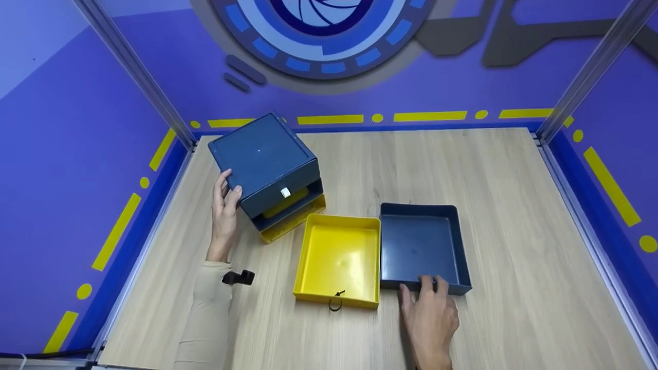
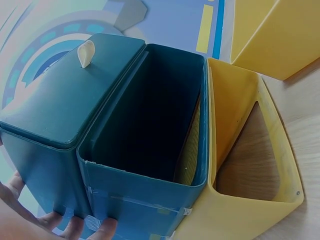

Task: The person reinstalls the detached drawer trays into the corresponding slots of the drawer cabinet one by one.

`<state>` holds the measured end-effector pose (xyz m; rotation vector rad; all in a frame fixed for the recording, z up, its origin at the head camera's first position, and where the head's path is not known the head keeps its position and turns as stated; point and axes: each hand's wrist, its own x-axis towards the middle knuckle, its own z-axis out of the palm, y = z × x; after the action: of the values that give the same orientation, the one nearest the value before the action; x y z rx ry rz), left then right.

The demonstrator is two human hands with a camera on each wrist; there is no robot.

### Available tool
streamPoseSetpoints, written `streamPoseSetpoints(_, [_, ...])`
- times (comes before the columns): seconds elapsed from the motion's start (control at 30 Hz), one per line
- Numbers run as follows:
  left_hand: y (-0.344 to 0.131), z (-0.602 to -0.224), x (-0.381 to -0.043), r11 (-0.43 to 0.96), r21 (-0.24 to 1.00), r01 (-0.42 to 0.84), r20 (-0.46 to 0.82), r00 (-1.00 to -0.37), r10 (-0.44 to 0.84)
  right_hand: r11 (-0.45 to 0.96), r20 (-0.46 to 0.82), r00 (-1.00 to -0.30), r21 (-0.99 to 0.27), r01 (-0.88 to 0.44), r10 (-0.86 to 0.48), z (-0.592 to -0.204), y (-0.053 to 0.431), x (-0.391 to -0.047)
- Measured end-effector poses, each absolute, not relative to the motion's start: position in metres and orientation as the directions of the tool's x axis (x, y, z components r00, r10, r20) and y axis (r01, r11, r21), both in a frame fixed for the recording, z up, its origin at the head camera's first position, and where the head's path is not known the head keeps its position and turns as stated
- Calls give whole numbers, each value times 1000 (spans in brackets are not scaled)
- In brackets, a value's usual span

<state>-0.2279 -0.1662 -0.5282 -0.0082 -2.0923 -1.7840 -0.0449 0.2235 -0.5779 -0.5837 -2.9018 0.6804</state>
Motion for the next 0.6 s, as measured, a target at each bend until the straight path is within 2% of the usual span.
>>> streamPoseSetpoints(0.17, [-166, -530, -227, 181, 951, 252, 293, -923, -251, 827, 94, -906, -455, 329, 412, -587, 223, -45])
streamPoseSetpoints(0.4, [-165, -527, -228, 179, 950, 256, 296, -922, -248, 856, 272, -881, -461, 234, 388, -597, 227, -43])
streamPoseSetpoints(0.6, [-164, -527, -228, 180, 950, 255, 296, -920, -256, 863, 334, -869, -471, 181, 365, -596, 233, -42])
